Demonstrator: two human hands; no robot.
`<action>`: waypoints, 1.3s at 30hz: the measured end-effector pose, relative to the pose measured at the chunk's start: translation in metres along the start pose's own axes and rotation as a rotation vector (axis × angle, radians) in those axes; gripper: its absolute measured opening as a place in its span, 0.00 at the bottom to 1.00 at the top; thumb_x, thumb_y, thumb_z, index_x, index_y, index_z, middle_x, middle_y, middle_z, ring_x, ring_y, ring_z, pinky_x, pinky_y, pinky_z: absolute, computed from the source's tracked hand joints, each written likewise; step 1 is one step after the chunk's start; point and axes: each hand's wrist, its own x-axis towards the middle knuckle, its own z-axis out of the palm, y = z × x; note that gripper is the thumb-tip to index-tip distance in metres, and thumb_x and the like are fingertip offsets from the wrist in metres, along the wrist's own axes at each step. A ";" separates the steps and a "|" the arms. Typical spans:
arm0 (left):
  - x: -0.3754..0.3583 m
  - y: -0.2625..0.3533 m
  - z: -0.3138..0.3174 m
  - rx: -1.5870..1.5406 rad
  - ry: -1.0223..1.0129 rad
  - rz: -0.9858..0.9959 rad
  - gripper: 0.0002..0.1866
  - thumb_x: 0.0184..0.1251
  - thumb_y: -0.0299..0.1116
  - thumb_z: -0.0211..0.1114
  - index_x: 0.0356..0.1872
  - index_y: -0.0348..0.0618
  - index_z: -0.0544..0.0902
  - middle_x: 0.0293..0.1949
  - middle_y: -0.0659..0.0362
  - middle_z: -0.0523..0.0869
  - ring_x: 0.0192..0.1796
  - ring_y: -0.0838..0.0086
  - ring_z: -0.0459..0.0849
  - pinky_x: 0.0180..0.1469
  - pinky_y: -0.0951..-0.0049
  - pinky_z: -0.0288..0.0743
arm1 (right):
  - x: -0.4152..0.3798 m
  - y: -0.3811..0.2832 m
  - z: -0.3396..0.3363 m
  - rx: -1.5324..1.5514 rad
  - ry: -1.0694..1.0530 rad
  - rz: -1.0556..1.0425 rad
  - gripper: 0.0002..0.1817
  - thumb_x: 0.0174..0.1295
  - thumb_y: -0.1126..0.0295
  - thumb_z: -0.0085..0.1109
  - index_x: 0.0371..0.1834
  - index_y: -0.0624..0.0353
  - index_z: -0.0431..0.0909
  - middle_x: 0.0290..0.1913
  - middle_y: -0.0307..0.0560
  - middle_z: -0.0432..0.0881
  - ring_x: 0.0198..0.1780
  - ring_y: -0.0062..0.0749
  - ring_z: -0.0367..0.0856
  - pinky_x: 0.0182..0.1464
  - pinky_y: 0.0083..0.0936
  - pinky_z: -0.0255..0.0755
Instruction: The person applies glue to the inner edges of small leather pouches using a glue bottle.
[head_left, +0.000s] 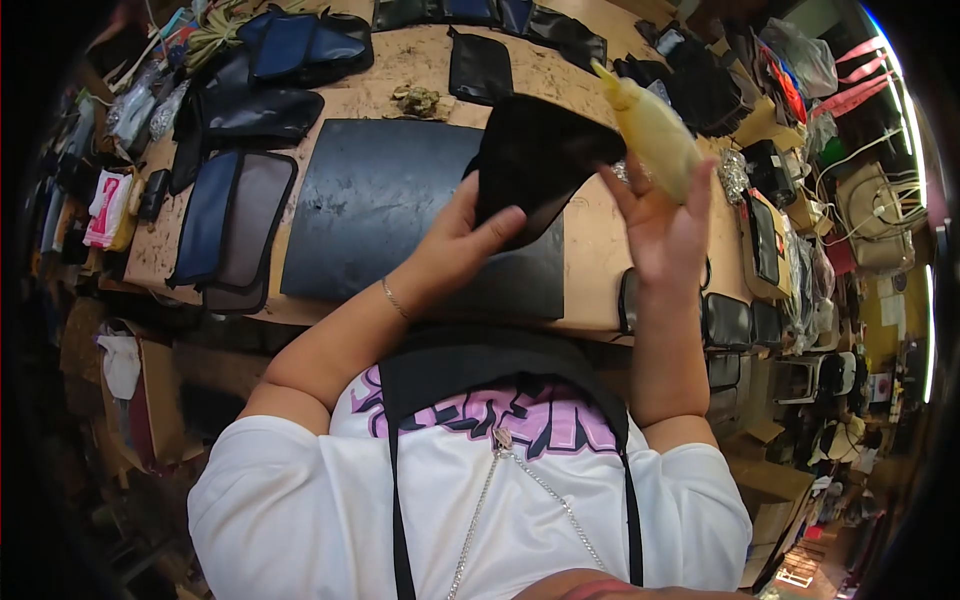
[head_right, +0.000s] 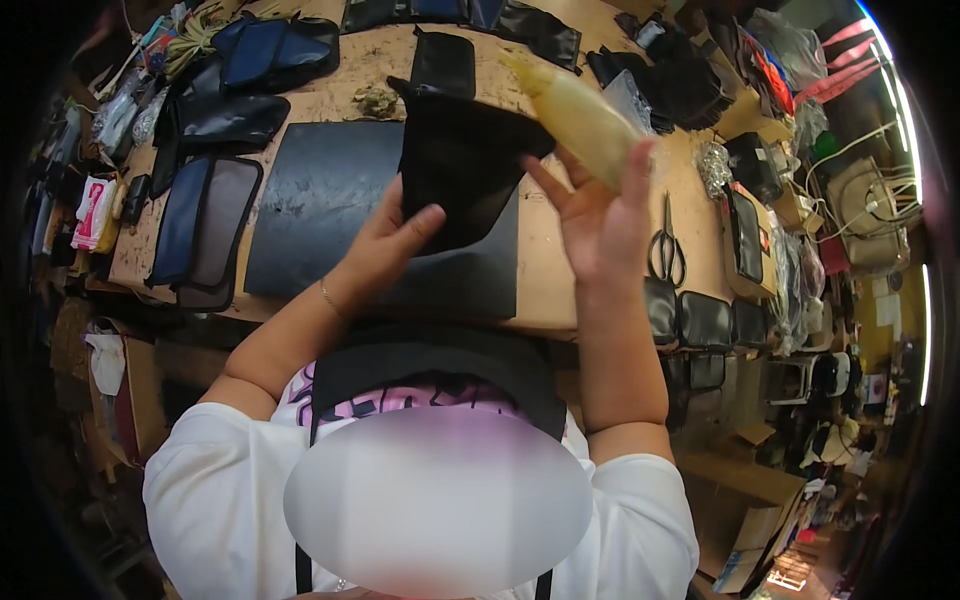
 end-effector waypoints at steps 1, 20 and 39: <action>0.002 0.002 -0.008 -0.102 0.007 -0.071 0.29 0.76 0.37 0.63 0.71 0.36 0.65 0.64 0.58 0.77 0.67 0.75 0.73 0.70 0.72 0.64 | 0.003 -0.009 -0.009 -0.017 0.014 -0.046 0.33 0.73 0.44 0.53 0.67 0.60 0.68 0.64 0.56 0.76 0.61 0.48 0.81 0.59 0.58 0.81; -0.012 0.025 -0.056 -0.352 -0.153 -0.182 0.42 0.67 0.46 0.66 0.77 0.36 0.59 0.72 0.54 0.70 0.75 0.69 0.66 0.76 0.67 0.57 | -0.029 -0.111 -0.102 -0.847 0.059 -0.250 0.30 0.59 0.60 0.73 0.59 0.59 0.71 0.60 0.55 0.77 0.61 0.45 0.79 0.61 0.38 0.80; -0.036 -0.008 -0.034 0.157 -0.180 0.062 0.42 0.62 0.29 0.73 0.75 0.37 0.60 0.72 0.53 0.68 0.74 0.69 0.64 0.75 0.68 0.53 | -0.043 -0.046 0.056 -0.783 -0.045 -0.554 0.35 0.51 0.53 0.79 0.55 0.58 0.71 0.49 0.57 0.83 0.50 0.40 0.84 0.57 0.34 0.78</action>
